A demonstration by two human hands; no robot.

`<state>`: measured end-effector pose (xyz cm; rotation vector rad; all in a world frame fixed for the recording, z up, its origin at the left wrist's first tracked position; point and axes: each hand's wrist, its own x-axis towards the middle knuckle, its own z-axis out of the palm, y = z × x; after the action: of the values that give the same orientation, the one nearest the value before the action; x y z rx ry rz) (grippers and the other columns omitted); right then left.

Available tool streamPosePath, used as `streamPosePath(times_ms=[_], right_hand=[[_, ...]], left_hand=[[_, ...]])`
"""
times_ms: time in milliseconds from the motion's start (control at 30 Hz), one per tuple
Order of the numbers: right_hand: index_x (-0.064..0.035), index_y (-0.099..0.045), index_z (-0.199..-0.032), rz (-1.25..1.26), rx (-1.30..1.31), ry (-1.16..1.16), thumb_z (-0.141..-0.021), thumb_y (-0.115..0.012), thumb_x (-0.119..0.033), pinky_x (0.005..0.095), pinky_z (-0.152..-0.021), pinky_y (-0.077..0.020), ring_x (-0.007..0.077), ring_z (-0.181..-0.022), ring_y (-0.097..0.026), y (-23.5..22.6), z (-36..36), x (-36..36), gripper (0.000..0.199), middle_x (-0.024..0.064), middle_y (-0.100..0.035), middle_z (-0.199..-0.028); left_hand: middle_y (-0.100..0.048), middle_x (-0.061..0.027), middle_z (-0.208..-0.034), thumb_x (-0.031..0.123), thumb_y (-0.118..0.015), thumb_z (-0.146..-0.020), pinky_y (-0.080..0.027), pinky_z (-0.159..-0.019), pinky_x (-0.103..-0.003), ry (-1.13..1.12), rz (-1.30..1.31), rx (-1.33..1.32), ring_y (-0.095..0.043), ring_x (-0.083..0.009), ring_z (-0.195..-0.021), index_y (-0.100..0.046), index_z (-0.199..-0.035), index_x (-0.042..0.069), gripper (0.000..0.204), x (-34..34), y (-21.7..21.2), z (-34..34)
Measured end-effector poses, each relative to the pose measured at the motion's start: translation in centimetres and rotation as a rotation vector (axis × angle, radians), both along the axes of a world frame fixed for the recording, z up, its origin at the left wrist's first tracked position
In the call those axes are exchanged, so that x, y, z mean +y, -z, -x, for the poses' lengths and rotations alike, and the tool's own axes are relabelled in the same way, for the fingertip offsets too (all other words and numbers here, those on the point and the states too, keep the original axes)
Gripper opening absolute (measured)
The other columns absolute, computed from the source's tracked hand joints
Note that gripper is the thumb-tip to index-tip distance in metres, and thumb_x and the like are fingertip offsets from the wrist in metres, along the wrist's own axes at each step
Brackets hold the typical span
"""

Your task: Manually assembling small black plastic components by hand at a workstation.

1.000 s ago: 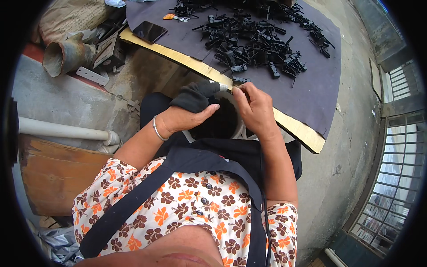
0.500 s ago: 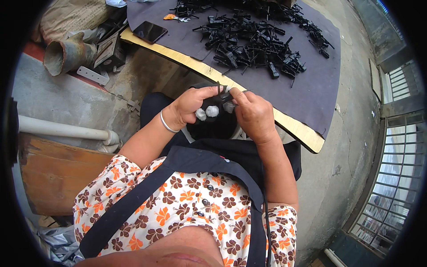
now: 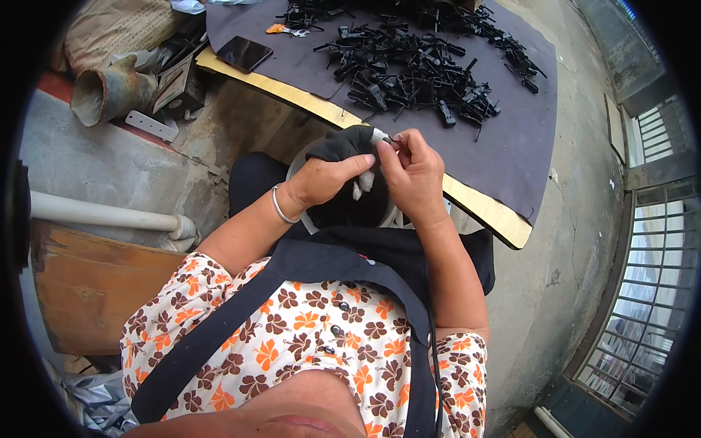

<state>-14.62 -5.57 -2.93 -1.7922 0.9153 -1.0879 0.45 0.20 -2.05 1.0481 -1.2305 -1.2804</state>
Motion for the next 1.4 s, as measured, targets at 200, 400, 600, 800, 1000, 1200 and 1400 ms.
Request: streamPosePath(times_ms=[200, 400, 600, 800, 1000, 1200, 1400], right_hand=[[-0.0016, -0.055, -0.082, -0.109, 0.058, -0.245, -0.093, -0.055, -0.021, 0.0203, -0.059, -0.0369, 0.0045, -0.065, -0.041, -0.7, 0.9, 0.3, 0.022, -0.0046, -0.05, -0.069], [0.0004, -0.054, -0.075, -0.121, 0.078, -0.207, -0.093, -0.052, -0.021, 0.0273, -0.052, -0.0374, 0.0086, -0.056, -0.039, 0.5, 0.3, 1.0, 0.028, 0.0013, -0.046, -0.058], [-0.0001, -0.055, -0.078, -0.28, -0.101, -0.228, -0.095, -0.049, -0.02, 0.0246, -0.053, -0.0371, 0.0072, -0.058, -0.039, 0.4, -0.2, 2.1, 0.027, -0.003, -0.046, -0.062], [-0.0001, -0.057, -0.104, -0.121, 0.024, -0.269, -0.092, -0.054, -0.015, 0.0198, -0.057, -0.0419, 0.0051, -0.063, -0.05, 1.8, 1.1, 0.9, 0.019, -0.0027, -0.054, -0.066], [0.0018, -0.065, -0.091, 0.009, 0.134, -0.228, -0.083, -0.063, -0.004, 0.0215, -0.062, -0.0441, 0.0058, -0.067, -0.053, -0.2, 2.3, 0.9, 0.01, 0.0001, -0.062, -0.073], [0.0024, -0.061, -0.084, -0.152, 0.021, -0.301, -0.084, -0.064, -0.006, 0.021, -0.057, -0.0411, 0.0052, -0.063, -0.049, -0.8, 1.6, 1.0, 0.009, -0.0018, -0.058, -0.07], [0.0011, -0.059, -0.079, -0.179, 0.162, -0.344, -0.09, -0.057, -0.017, 0.0233, -0.057, -0.041, 0.0059, -0.061, -0.046, -1.2, 1.6, 1.3, 0.021, 0.002, -0.054, -0.064]], left_hand=[[-0.062, -0.0051, -0.083, 0.008, -0.057, -0.085, -0.047, -0.058, -0.023, -0.152, 0.218, -0.331, -0.057, -0.0059, -0.067, -0.057, -0.102, -0.002, 0.02, 0.5, -0.4, -0.2], [-0.063, -0.0104, -0.085, 0.005, -0.056, -0.083, -0.048, -0.072, -0.032, -0.335, 0.738, -0.845, -0.06, -0.0171, -0.08, -0.057, -0.102, -0.004, 0.021, 0.6, 0.5, 0.0], [-0.062, -0.0106, -0.088, 0.007, -0.059, -0.084, -0.047, -0.072, -0.03, -0.31, 0.505, -0.596, -0.058, -0.0167, -0.078, -0.054, -0.104, -0.005, 0.024, 1.1, 0.7, 0.6], [-0.059, -0.005, -0.087, 0.011, -0.057, -0.088, -0.046, -0.059, -0.022, -0.259, 0.3, -0.33, -0.053, -0.0067, -0.067, -0.049, -0.115, -0.003, 0.032, 0.6, 0.4, 0.0], [-0.059, -0.0048, -0.086, 0.01, -0.05, -0.09, -0.045, -0.056, -0.022, -0.2, 0.119, -0.212, -0.052, -0.0062, -0.063, -0.048, -0.118, -0.003, 0.031, 0.7, 0.3, -0.4], [-0.058, -0.0044, -0.084, 0.007, -0.048, -0.087, -0.044, -0.053, -0.021, -0.033, 0.244, -0.32, -0.051, -0.0054, -0.061, -0.055, -0.109, -0.001, 0.024, 1.1, -0.6, -0.7], [-0.06, -0.0068, -0.086, 0.006, -0.05, -0.085, -0.046, -0.07, -0.029, -0.107, 0.242, -0.332, -0.056, -0.0149, -0.075, -0.057, -0.098, -0.001, 0.016, 1.5, -0.3, -0.5]])
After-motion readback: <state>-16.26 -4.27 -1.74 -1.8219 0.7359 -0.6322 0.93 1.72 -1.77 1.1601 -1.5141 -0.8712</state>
